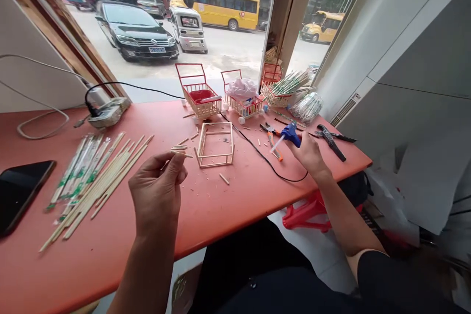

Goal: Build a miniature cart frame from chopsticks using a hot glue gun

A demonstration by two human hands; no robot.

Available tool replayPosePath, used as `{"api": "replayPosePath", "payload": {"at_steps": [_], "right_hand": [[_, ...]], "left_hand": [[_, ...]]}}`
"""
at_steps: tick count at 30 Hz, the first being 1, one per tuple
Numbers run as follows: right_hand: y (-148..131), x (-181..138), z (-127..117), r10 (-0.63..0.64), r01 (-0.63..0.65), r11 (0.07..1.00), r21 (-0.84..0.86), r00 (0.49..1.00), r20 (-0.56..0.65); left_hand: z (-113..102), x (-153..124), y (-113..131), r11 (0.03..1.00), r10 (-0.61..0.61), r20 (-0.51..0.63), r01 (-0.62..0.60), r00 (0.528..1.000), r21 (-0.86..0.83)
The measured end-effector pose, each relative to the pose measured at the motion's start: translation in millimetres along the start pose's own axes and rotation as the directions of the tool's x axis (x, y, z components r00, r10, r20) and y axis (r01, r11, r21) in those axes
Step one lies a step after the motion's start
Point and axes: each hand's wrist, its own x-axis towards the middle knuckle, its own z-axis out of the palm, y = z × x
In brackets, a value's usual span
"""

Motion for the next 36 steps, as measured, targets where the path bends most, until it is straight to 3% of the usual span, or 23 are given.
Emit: {"api": "replayPosePath", "payload": {"at_steps": [4, 10, 14, 17, 19, 20, 22, 25, 29, 33, 36], "right_hand": [[-4, 1, 14, 0.056, -0.05, 0.994, -0.095, 0.997, 0.06], [-4, -3, 14, 0.108, -0.081, 0.975, -0.205, 0.986, 0.124], [10, -3, 4, 0.005, 0.029, 0.979, -0.202, 0.986, 0.166], [15, -2, -11, -0.148, 0.147, 0.971, -0.189, 0.989, 0.011], [7, -5, -20, -0.248, 0.23, 0.962, -0.147, 0.961, -0.119], [-1, -8, -22, -0.293, 0.283, 0.955, -0.093, 0.947, -0.128], [-22, -16, -21, -0.36, 0.364, 0.928, 0.082, 0.931, -0.055], [-56, -29, -5, -0.462, 0.399, 0.869, 0.292, 0.866, 0.191], [-82, -35, 25, -0.518, 0.445, 0.853, 0.274, 0.789, 0.332], [-89, -28, 35, -0.502, 0.426, 0.863, 0.272, 0.78, 0.373], [-88, -27, 24, -0.483, 0.425, 0.875, 0.233, 0.8, 0.355]], "left_hand": [[-2, -1, -2, 1.0, 0.005, 0.032, -0.005, 0.999, 0.001], [-12, -1, -5, 0.999, -0.031, 0.035, 0.031, 0.999, 0.012], [-15, -1, -6, 0.997, -0.044, 0.04, 0.041, 0.998, 0.071], [-15, -3, -7, 0.99, -0.004, 0.083, -0.007, 0.997, 0.142], [-15, -5, -7, 0.98, 0.039, 0.106, -0.059, 0.994, 0.189], [-14, -6, -7, 0.975, 0.057, 0.109, -0.079, 0.992, 0.21], [-14, -10, -7, 0.965, 0.082, 0.099, -0.104, 0.992, 0.24], [-17, -15, -2, 0.957, 0.096, 0.104, -0.12, 0.99, 0.263], [-27, -18, 9, 0.918, 0.1, 0.045, -0.11, 0.994, 0.381], [-42, -8, 20, 0.814, 0.274, -0.01, -0.226, 0.962, 0.536], [-47, 2, 23, 0.863, 0.285, -0.103, -0.209, 0.953, 0.461]]}}
